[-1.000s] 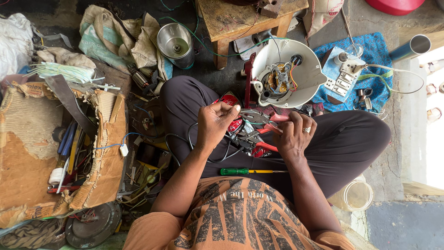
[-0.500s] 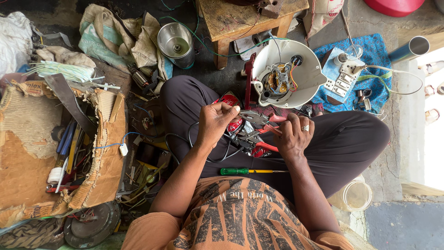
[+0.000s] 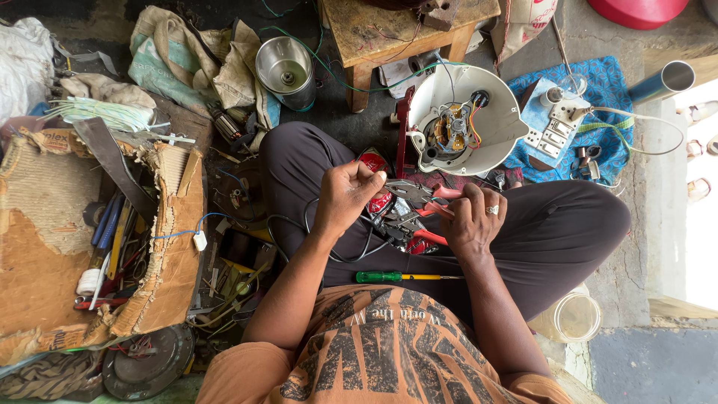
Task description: The person sits on the floor and repairs an electrical device, likely a fan motor, by stripping wires and connecting them to internal components. They use pliers and a screwdriver to manipulate the wires and secure connections within the motor housing.
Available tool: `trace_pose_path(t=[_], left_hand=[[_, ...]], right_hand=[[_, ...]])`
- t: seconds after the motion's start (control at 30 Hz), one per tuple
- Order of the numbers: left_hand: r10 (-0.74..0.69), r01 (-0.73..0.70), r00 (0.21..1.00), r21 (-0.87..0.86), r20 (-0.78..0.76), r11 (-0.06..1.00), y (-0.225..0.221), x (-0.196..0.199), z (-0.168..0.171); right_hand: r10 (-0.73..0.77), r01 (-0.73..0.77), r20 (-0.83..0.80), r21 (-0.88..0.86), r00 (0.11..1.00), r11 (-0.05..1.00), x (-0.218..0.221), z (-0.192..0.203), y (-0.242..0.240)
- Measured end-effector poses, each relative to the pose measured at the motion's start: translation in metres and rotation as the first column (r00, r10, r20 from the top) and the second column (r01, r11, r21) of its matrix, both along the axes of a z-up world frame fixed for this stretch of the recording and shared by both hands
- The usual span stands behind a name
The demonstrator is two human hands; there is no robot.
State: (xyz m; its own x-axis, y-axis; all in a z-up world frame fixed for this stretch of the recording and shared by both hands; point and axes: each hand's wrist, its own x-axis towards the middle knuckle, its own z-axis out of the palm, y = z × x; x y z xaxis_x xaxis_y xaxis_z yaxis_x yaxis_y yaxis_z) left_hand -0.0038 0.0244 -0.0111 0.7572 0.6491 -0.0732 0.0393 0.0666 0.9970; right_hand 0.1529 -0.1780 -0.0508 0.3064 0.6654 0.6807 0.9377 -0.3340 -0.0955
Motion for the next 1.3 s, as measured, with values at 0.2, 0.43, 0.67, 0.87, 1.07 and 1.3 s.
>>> trace_pose_path(t=[0.2, 0.43, 0.67, 0.87, 1.07, 1.3], left_hand=[[-0.14, 0.13, 0.99, 0.366, 0.002, 0.921, 0.004, -0.007, 0.027], [-0.208, 0.062, 0.972, 0.738, 0.108, 0.672, 0.001, -0.016, 0.043], [-0.217, 0.033, 0.965, 0.747, 0.149, 0.664, -0.002, -0.011, 0.032], [-0.101, 0.0, 0.976, 0.464, 0.193, 0.886, -0.016, -0.01, 0.019], [-0.048, -0.014, 0.98, 0.303, 0.195, 0.953, -0.022, -0.01, 0.018], [0.056, -0.148, 0.974, 0.427, 0.22, 0.892, -0.032, -0.003, 0.013]], right_hand=[[0.074, -0.085, -0.169, -0.057, 0.983, 0.995, 0.004, 0.0, 0.0], [0.186, -0.195, -0.353, 0.01, 0.917, 0.981, 0.005, -0.004, -0.003], [0.171, -0.202, -0.442, -0.024, 0.881, 0.979, 0.005, -0.006, -0.004], [0.074, -0.066, -0.156, 0.055, 0.985, 0.996, 0.006, 0.003, -0.002], [0.033, -0.028, -0.206, 0.024, 0.978, 0.999, 0.002, 0.007, -0.002], [0.021, -0.027, -0.286, -0.018, 0.958, 0.999, -0.001, 0.006, -0.004]])
